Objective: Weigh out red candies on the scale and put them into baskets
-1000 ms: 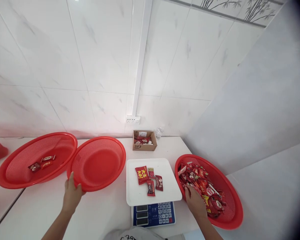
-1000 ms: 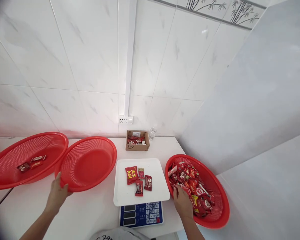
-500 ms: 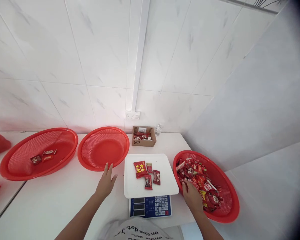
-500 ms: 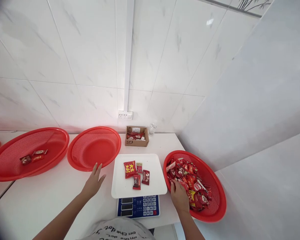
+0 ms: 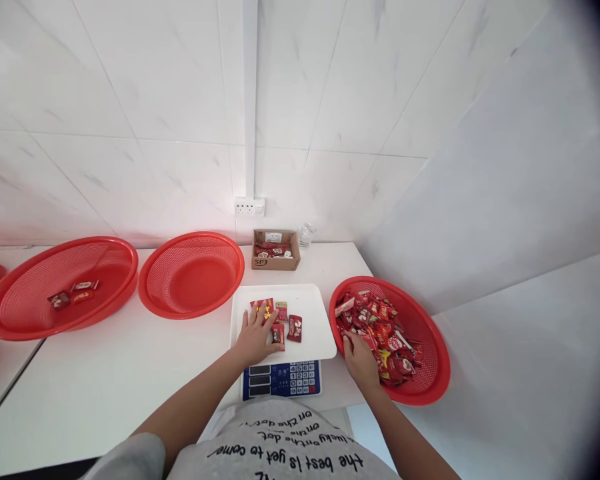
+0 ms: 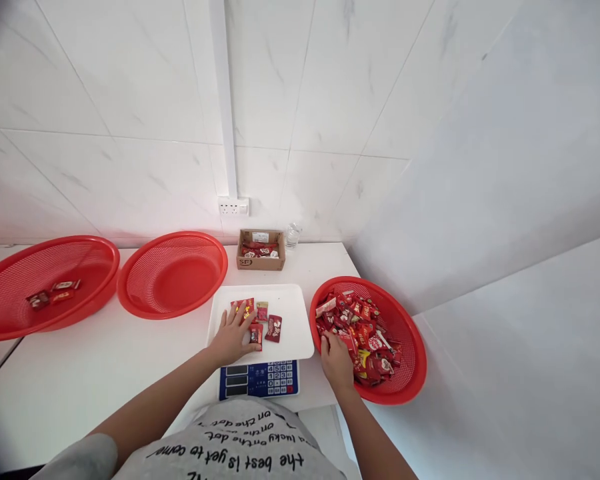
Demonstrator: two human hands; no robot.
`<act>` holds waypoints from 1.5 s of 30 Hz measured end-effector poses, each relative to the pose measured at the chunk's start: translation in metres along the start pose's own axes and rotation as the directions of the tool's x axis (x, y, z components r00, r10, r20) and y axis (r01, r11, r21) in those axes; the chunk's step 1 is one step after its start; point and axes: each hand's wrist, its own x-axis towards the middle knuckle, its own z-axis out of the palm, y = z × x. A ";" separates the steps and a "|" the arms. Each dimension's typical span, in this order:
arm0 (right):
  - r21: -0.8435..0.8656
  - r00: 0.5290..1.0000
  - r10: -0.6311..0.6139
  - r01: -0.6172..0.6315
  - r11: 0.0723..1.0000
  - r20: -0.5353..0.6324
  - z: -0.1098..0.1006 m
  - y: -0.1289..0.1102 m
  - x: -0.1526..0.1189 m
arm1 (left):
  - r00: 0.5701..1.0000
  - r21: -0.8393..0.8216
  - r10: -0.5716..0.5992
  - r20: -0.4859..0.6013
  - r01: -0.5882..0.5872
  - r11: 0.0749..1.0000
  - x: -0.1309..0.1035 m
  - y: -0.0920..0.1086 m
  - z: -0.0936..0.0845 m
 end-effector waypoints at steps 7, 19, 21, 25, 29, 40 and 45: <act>0.008 1.000 0.019 -0.019 1.000 -0.003 -0.001 -0.002 -0.001 | 0.999 -0.060 0.023 -0.039 -0.025 0.998 0.028 0.010 -0.013; -0.055 0.999 0.035 -0.036 0.998 -0.010 -0.003 -0.004 -0.003 | 0.938 -0.627 -0.344 0.027 0.284 0.726 0.038 -0.018 -0.033; -0.057 0.999 0.038 -0.038 0.998 -0.004 -0.003 -0.004 -0.003 | 0.926 -0.683 -0.372 0.057 0.308 0.662 0.035 -0.020 -0.035; -0.061 0.998 0.061 -0.061 0.996 0.004 -0.003 -0.005 -0.002 | 0.917 -0.783 -0.391 0.083 0.303 0.544 0.029 -0.025 -0.040; -0.062 0.999 0.051 -0.051 0.997 0.002 -0.002 -0.004 -0.002 | 0.920 -0.849 -0.379 0.097 0.275 0.451 0.024 -0.030 -0.045; -0.075 0.998 0.057 -0.056 0.996 0.011 -0.002 -0.004 -0.002 | 0.801 -0.840 -0.544 -0.252 0.098 0.534 0.018 -0.042 -0.121; -0.072 0.998 0.063 -0.062 0.995 0.020 -0.001 -0.003 -0.001 | 0.637 -0.700 -0.640 -0.431 0.212 0.682 0.017 -0.077 -0.143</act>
